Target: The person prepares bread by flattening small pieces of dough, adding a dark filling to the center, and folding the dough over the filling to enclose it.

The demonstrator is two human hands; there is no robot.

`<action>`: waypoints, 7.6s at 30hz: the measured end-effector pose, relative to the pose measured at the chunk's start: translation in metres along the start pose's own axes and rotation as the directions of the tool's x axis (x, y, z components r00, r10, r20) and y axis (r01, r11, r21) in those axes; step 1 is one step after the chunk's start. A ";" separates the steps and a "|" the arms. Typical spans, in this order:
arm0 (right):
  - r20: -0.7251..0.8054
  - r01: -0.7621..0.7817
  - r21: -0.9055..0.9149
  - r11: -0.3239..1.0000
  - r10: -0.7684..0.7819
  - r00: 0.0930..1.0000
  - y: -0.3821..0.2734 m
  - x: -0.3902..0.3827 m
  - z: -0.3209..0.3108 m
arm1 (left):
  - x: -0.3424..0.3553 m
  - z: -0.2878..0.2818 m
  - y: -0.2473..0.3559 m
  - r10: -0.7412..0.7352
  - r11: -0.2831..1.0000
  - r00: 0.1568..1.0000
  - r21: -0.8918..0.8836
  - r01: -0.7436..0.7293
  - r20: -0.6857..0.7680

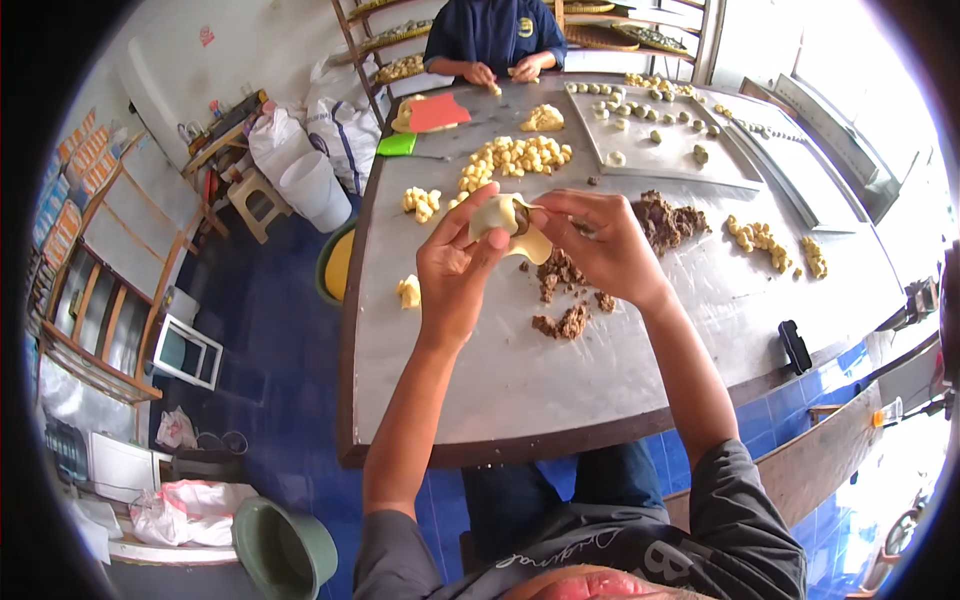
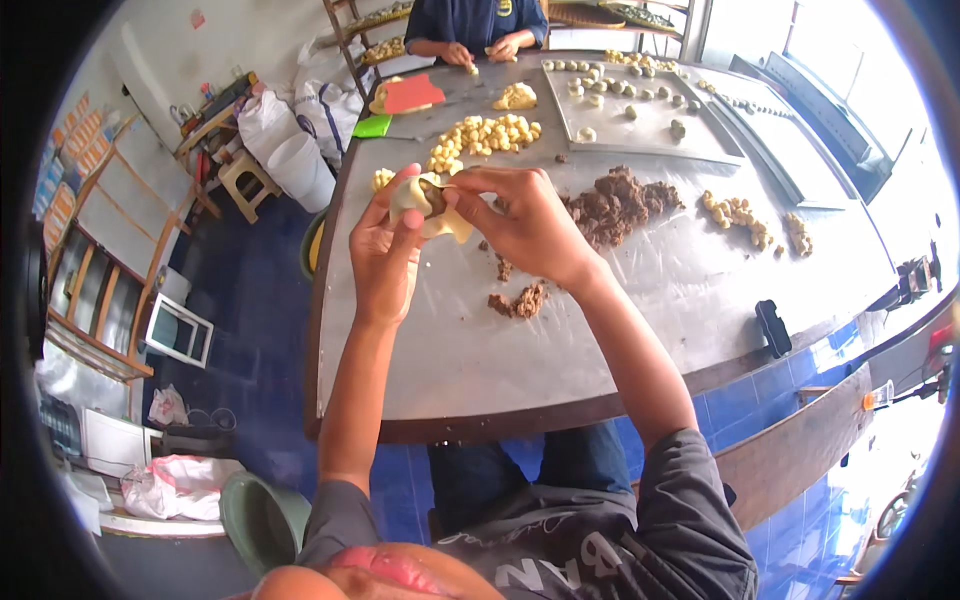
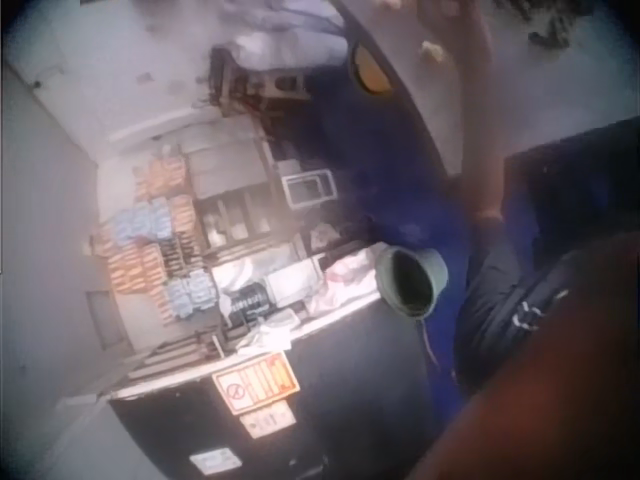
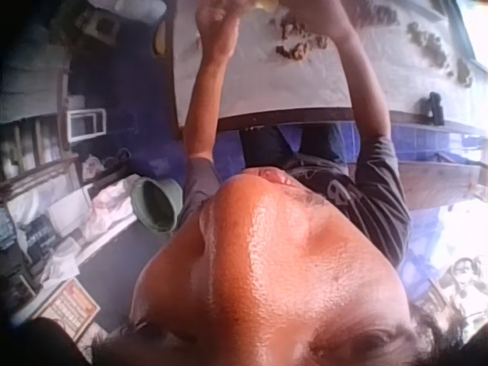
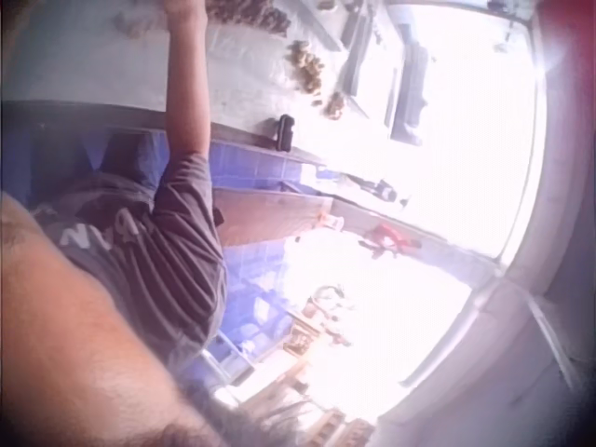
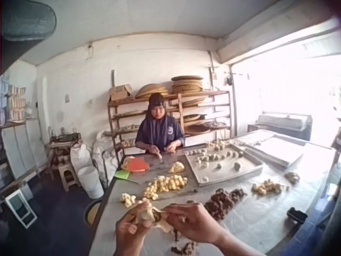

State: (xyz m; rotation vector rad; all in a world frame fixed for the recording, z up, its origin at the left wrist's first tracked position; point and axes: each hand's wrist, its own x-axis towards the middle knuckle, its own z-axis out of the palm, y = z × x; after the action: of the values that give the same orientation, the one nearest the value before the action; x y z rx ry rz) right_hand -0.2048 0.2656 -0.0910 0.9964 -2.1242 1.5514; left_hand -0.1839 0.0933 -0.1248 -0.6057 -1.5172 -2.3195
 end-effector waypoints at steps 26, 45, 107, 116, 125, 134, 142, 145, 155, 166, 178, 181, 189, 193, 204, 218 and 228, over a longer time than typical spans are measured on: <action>0.268 0.274 -0.573 0.772 -0.140 0.953 0.066 -0.063 0.074 | -0.035 -0.039 -0.078 -0.251 0.946 0.940 -0.264 0.187 -0.231; 0.167 0.266 -0.343 0.901 -0.220 0.961 0.051 -0.022 0.044 | -0.041 -0.040 -0.083 -0.247 0.962 0.968 -0.127 0.240 -0.046; 0.389 -0.307 -0.116 0.945 0.328 0.861 0.097 -0.042 0.021 | -0.039 -0.039 -0.077 -0.508 0.849 0.857 -0.116 0.515 0.085; 0.325 -0.473 0.456 0.754 0.354 0.877 0.098 -0.041 0.019 | -0.041 -0.036 -0.089 -0.444 0.880 0.895 -0.174 0.442 0.029; 0.267 -0.376 0.330 0.866 0.296 0.917 0.076 -0.028 0.016 | -0.046 -0.036 -0.093 -0.413 0.856 0.902 -0.285 0.431 0.123; 0.270 0.364 -0.429 0.827 -0.267 0.925 0.093 -0.043 0.029 | -0.044 -0.034 -0.088 -0.491 0.748 0.865 -0.460 0.479 0.103; 0.440 0.276 -0.496 0.824 -0.036 0.897 0.111 -0.060 0.028 | -0.046 -0.040 -0.094 -0.627 0.690 0.774 -0.401 0.603 0.087; 0.424 0.146 -0.458 0.877 0.071 0.903 0.116 -0.072 0.031 | -0.045 -0.039 -0.095 -0.624 0.692 0.776 -0.398 0.602 0.089; 0.200 -0.403 0.539 0.740 0.352 0.914 0.122 -0.078 0.046 | -0.044 -0.036 -0.093 -0.501 0.810 0.856 -0.277 0.516 0.129; -0.156 -0.204 0.201 0.958 0.237 0.959 0.133 -0.094 0.058 | -0.048 -0.030 -0.095 -0.376 0.925 0.922 -0.018 0.379 0.092; 0.397 -0.546 0.671 0.502 0.379 0.836 0.125 -0.089 0.035 | -0.047 -0.028 -0.091 -0.132 0.897 0.955 0.442 0.000 0.267; 0.366 -0.514 0.707 0.486 0.371 0.854 0.127 -0.092 0.036 | -0.048 -0.031 -0.089 -0.009 0.773 0.965 0.614 -0.161 0.263; 0.252 -0.478 0.626 0.616 0.420 0.872 0.122 -0.091 0.037 | -0.048 -0.037 -0.085 0.099 0.306 0.881 0.828 -0.469 0.462; 0.234 -0.449 0.628 0.635 0.396 0.888 0.119 -0.091 0.037 | -0.046 -0.038 -0.085 0.091 0.374 0.902 0.825 -0.424 0.422; 0.217 -0.405 0.665 0.628 0.356 0.909 0.111 -0.088 0.034 | -0.045 -0.043 -0.095 -0.065 0.733 0.951 0.661 -0.160 0.302; -0.074 0.156 -0.234 0.960 -0.178 0.981 0.102 -0.096 0.042 | -0.050 -0.040 -0.099 -0.397 0.914 0.909 0.147 0.378 0.126; 0.122 0.253 -0.403 0.879 -0.222 0.967 0.114 -0.096 0.039 | -0.049 -0.046 -0.102 -0.610 0.751 0.753 -0.123 0.649 0.247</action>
State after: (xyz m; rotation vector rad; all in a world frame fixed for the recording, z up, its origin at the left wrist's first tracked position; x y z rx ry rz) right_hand -0.2120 0.2812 -0.2435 1.1163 -2.1541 0.9038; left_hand -0.1972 0.0926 -0.2460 -0.4017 -1.8018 -3.0353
